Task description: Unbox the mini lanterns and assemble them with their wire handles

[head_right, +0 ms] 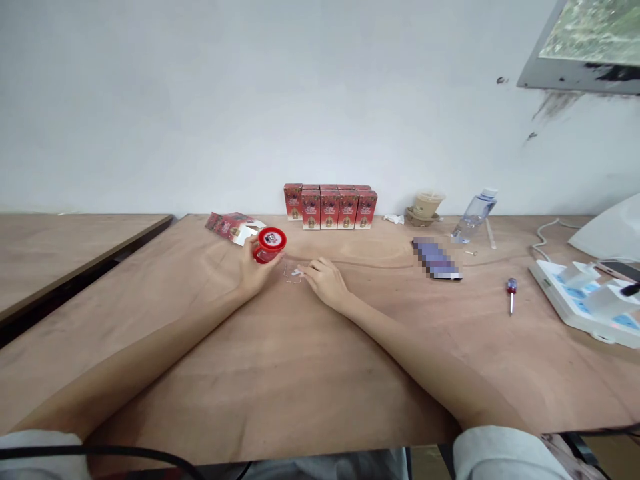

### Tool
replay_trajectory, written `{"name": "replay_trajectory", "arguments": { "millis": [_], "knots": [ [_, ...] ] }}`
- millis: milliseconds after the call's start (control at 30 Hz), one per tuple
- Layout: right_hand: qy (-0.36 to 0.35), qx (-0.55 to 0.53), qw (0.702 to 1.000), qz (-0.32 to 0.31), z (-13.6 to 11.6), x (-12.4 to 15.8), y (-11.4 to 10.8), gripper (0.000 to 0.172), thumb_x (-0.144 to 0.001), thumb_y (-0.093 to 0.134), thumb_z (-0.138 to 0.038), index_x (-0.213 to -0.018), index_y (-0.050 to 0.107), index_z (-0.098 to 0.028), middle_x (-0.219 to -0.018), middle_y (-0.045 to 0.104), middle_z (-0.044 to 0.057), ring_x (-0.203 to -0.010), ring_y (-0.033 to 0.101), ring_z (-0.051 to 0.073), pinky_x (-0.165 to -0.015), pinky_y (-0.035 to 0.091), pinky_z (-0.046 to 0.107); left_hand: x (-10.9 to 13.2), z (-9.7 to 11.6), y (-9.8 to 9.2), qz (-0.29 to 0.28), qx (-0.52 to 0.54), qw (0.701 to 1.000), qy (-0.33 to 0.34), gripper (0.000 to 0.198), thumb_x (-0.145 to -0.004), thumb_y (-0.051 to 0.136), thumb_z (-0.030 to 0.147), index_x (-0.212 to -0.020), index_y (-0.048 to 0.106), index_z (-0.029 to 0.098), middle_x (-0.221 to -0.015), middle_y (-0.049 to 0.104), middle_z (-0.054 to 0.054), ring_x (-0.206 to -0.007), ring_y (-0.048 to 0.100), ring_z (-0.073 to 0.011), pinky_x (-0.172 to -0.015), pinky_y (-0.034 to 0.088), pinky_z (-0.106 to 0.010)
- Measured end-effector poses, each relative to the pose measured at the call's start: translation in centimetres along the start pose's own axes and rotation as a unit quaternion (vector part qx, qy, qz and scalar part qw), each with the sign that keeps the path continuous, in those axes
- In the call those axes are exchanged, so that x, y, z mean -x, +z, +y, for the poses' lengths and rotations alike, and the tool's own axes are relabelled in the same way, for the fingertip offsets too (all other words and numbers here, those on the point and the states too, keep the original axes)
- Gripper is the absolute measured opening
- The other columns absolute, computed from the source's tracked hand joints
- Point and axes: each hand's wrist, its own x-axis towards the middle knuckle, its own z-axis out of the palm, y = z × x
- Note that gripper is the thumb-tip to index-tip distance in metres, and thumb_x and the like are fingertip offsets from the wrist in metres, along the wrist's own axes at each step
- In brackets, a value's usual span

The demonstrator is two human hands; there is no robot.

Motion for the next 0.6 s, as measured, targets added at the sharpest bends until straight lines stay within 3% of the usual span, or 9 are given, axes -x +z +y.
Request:
{"name": "replay_trajectory", "arguments": {
  "millis": [233, 333, 467, 600],
  "knots": [
    [0.03, 0.048, 0.997, -0.058, -0.8, -1.4, 1.1, 0.033, -0.09, 0.045, -0.013, -0.118, 0.061, -0.019, -0.09, 0.066, 0.009, -0.085, 0.053, 0.022, -0.077, 0.045, 0.034, -0.1, -0.1, 0.0, -0.017, -0.014, 0.999, 0.03, 0.045, -0.066, 0.077, 0.031, -0.098, 0.049, 0.019, -0.094, 0.057, -0.004, -0.088, 0.06, -0.0184, -0.079, 0.051, -0.034],
    [0.035, 0.04, 0.999, 0.0, -1.2, -1.2, 0.5, 0.033, -0.092, 0.041, -0.016, -0.121, 0.057, -0.017, -0.096, 0.065, 0.01, -0.087, 0.054, 0.022, -0.078, 0.045, 0.034, 0.0, -0.2, 0.0, -0.036, -0.034, 0.997, 0.065, 0.042, -0.068, 0.075, 0.03, -0.098, 0.048, 0.02, -0.094, 0.057, -0.004, -0.088, 0.059, -0.0194, -0.08, 0.05, -0.037],
    [0.019, 0.003, 0.994, 0.108, -1.7, -1.0, -0.4, 0.022, -0.093, 0.043, -0.025, -0.096, 0.063, -0.016, -0.088, 0.065, 0.009, -0.082, 0.056, 0.02, -0.075, 0.044, 0.032, 0.0, 0.0, -0.1, -0.078, -0.075, 0.988, 0.107, 0.039, -0.069, 0.073, 0.034, -0.096, 0.049, 0.02, -0.091, 0.058, -0.004, -0.084, 0.058, -0.02, -0.075, 0.05, -0.037],
    [-0.002, 0.001, 0.99, 0.138, -1.9, -0.9, -0.7, 0.02, -0.092, 0.049, -0.031, -0.084, 0.064, -0.018, -0.081, 0.064, 0.007, -0.077, 0.056, 0.018, -0.072, 0.042, 0.03, 0.1, 0.4, -0.3, -0.151, -0.087, 0.972, 0.155, 0.032, -0.07, 0.071, 0.025, -0.095, 0.051, 0.019, -0.095, 0.059, -0.005, -0.09, 0.058, -0.0203, -0.079, 0.05, -0.034]
  ]
}}
